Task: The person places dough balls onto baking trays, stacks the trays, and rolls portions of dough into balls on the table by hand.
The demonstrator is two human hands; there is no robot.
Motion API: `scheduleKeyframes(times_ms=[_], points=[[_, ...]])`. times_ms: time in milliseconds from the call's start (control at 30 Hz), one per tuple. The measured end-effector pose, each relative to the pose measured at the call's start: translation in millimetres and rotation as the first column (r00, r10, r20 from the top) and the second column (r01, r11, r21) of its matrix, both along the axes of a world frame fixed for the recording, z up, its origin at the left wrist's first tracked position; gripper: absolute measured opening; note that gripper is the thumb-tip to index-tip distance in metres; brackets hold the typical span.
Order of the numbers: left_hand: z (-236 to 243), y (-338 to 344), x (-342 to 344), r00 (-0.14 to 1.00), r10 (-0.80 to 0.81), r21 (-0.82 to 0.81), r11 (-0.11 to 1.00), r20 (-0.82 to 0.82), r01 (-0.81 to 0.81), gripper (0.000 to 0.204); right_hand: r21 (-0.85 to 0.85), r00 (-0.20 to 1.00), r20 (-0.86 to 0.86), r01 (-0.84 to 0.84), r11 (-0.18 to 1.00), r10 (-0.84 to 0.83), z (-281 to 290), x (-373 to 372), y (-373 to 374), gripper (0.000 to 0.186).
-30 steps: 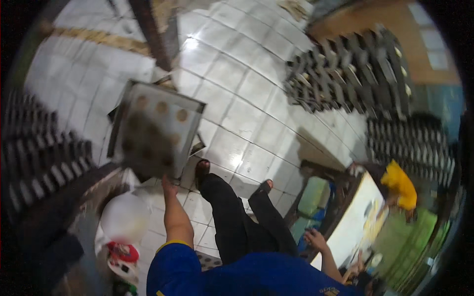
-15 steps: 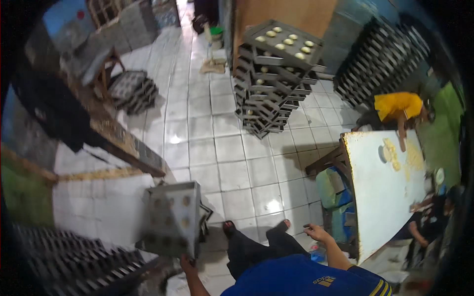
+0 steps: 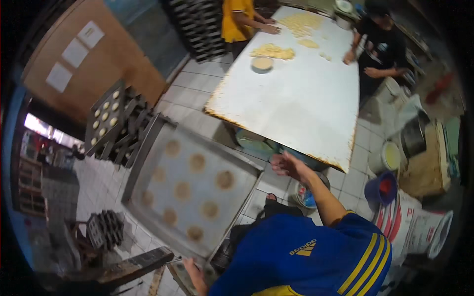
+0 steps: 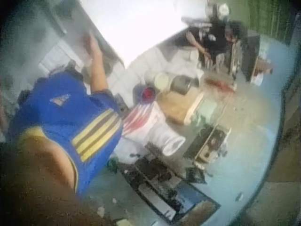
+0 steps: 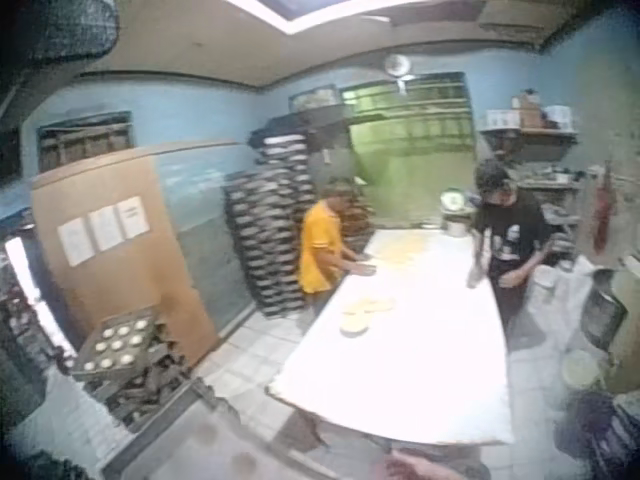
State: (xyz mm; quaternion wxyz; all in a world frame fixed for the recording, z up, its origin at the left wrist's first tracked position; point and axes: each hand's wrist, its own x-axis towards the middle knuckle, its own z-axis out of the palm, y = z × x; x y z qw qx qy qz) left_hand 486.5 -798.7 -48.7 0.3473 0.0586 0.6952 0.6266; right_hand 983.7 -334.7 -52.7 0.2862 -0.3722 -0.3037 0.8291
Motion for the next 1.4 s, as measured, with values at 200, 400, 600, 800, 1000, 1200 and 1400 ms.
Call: scheduleKeyframes(times_ms=[200, 400, 600, 800, 1000, 1200, 1400], points=[[45.8, 295.4, 18.0, 0.760, -0.649, 0.047, 0.761, 0.035, 0.647, 0.065, 0.117, 0.966, -0.126, 0.241, 0.963, -0.226, 55.1, 94.6, -11.2, 0.089], [26.2, 496.2, 98.9, 0.247, -0.968, -0.076, 0.244, 0.039, 0.967, 0.066, 0.124, 0.720, 0.520, 0.468, 0.875, -0.459, 1.0, 169.0, -71.0, 0.067], [-30.6, 649.8, 148.4, 0.080, -0.994, -0.024, 0.078, 0.078, 0.997, 0.069, 0.070, 0.630, 0.616, 0.553, 0.830, -0.472, -3.4, 180.7, -31.7, 0.052], [-99.1, 784.5, 186.4, -0.025, -0.999, -0.109, -0.028, 0.035, 0.994, 0.083, 0.106, 0.540, 0.729, 0.516, 0.850, -0.419, -67.6, 215.6, 75.1, 0.038], [-120.5, 839.1, 213.7, -0.201, -0.974, -0.291, -0.163, -0.104, 0.943, 0.074, 0.081, 0.510, 0.783, 0.485, 0.871, -0.357, -113.1, 251.3, 136.4, 0.032], [-90.8, 869.4, 228.6, -0.505, -0.858, -0.705, -0.303, -0.091, 0.641, 0.056, 0.184, 0.321, 0.883, 0.433, 0.882, -0.342, -133.0, 236.3, 158.6, 0.049], [-82.0, 954.3, 243.7, -0.637, -0.763, -0.785, -0.459, 0.108, 0.417, 0.046, 0.278, -0.085, 0.961, 0.326, 0.903, -0.265, -109.4, 244.9, 204.5, 0.064]])
